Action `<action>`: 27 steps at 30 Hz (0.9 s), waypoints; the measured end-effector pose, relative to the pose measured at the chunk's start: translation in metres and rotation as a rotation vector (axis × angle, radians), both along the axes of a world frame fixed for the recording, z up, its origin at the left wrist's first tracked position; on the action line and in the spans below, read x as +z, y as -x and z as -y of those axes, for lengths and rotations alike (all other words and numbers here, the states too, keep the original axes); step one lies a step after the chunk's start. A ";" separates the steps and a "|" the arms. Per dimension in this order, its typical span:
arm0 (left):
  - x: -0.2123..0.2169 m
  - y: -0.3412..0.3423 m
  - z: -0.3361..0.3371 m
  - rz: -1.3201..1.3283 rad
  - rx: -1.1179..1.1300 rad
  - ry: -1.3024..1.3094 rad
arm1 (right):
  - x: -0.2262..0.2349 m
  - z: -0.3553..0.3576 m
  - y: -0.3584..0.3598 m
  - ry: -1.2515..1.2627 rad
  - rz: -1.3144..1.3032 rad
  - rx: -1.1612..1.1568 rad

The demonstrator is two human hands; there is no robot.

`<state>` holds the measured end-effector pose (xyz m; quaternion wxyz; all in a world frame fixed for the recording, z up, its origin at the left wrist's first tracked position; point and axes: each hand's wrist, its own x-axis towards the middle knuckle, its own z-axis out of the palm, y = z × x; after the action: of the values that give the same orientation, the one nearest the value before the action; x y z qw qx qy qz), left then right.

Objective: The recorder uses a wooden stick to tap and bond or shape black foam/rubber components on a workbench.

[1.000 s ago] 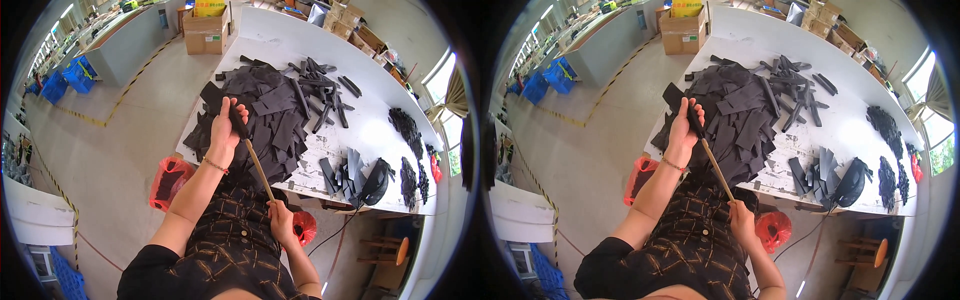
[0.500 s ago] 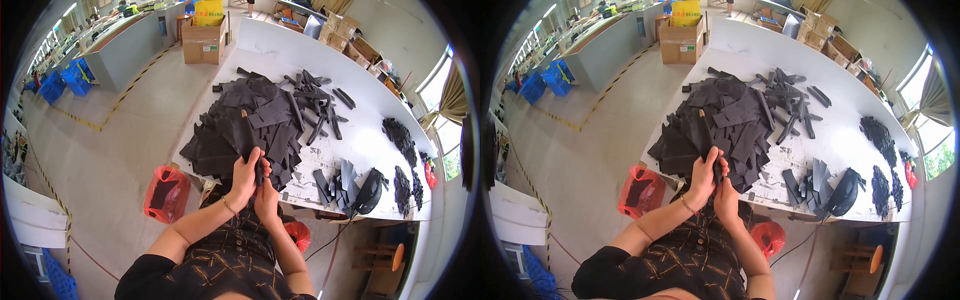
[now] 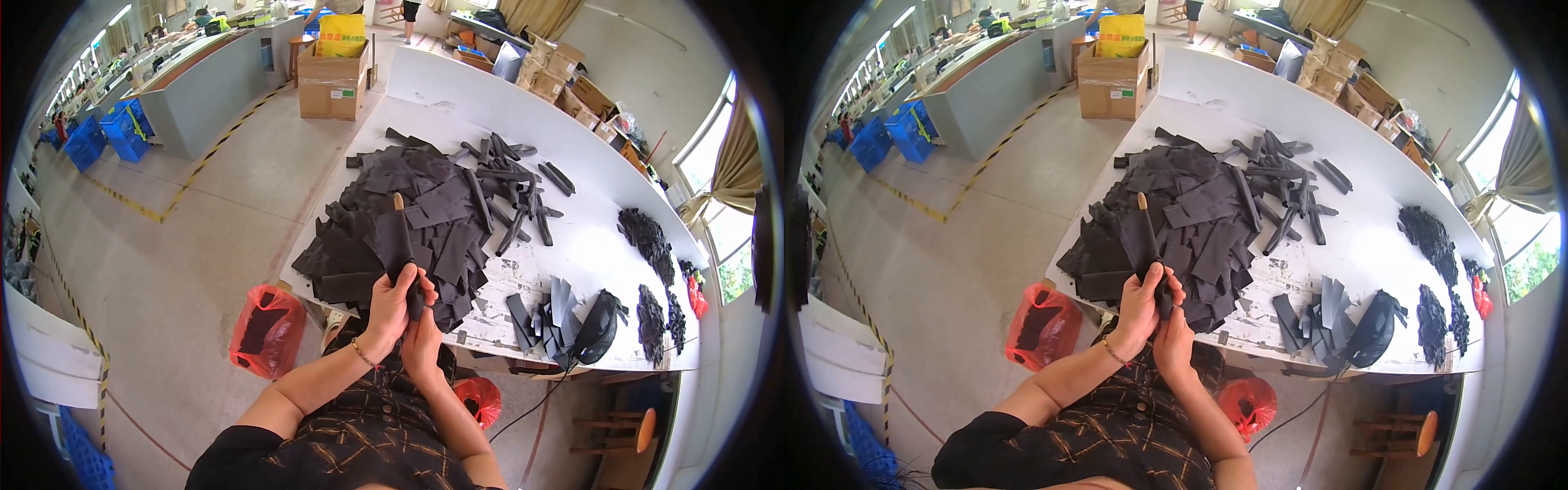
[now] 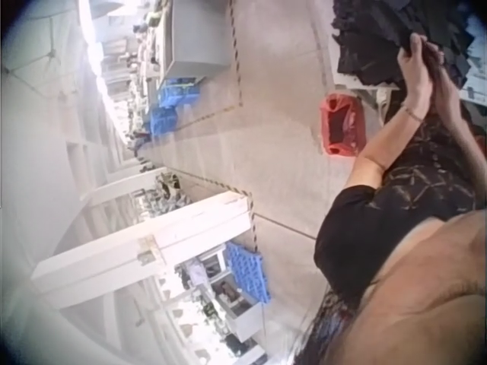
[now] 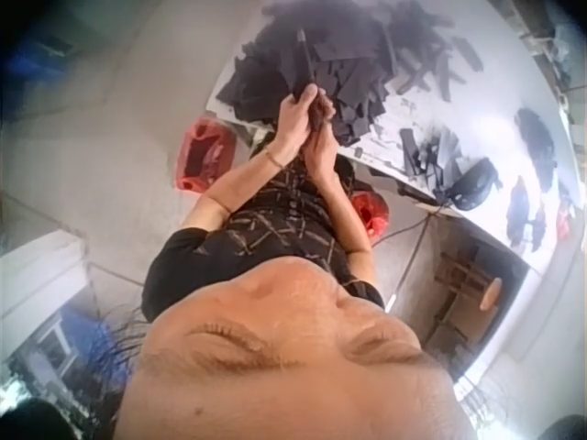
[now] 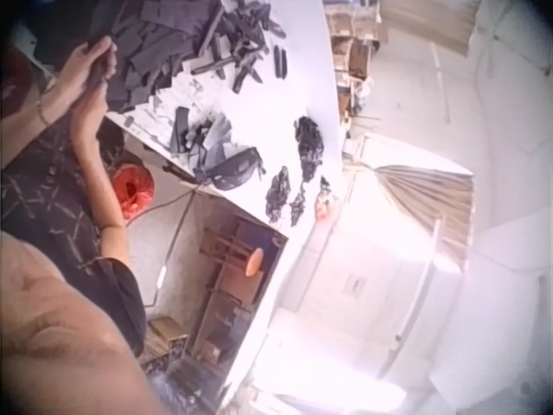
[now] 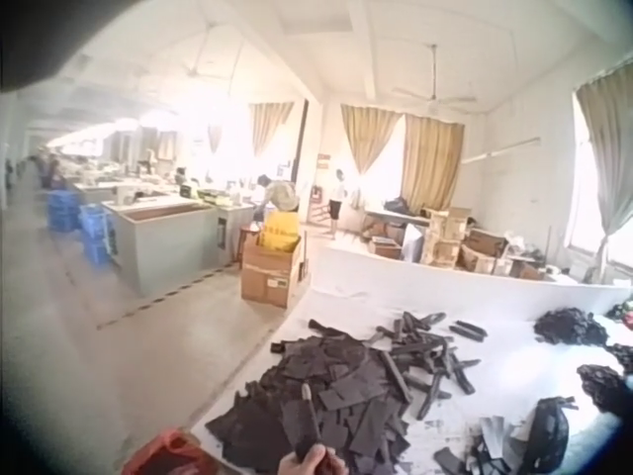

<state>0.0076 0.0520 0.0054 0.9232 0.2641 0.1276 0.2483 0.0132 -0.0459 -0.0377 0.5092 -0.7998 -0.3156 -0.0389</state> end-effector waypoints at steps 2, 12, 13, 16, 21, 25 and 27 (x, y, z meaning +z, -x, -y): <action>0.001 -0.001 -0.001 0.029 0.014 0.009 | 0.002 -0.003 -0.002 0.003 0.022 -0.015; 0.005 0.006 -0.004 0.023 0.020 -0.015 | 0.000 -0.001 0.015 0.013 -0.072 -0.040; 0.005 0.007 -0.003 0.025 0.013 -0.018 | 0.000 0.000 0.016 0.019 -0.072 -0.035; 0.008 0.007 -0.005 0.028 0.019 -0.019 | 0.000 0.002 0.019 0.025 -0.095 -0.014; 0.013 0.005 -0.016 -0.035 0.054 -0.035 | -0.006 0.012 0.030 0.041 -0.260 0.068; 0.011 0.004 -0.030 -0.132 0.141 -0.038 | -0.018 0.027 0.044 0.096 -0.241 0.138; 0.007 0.005 -0.038 -0.166 0.219 -0.059 | -0.023 0.040 0.049 0.126 -0.211 0.166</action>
<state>0.0023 0.0902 0.0120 0.8687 0.2954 0.2241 0.3284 -0.0361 -0.0862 -0.0605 0.4899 -0.8008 -0.3273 0.1075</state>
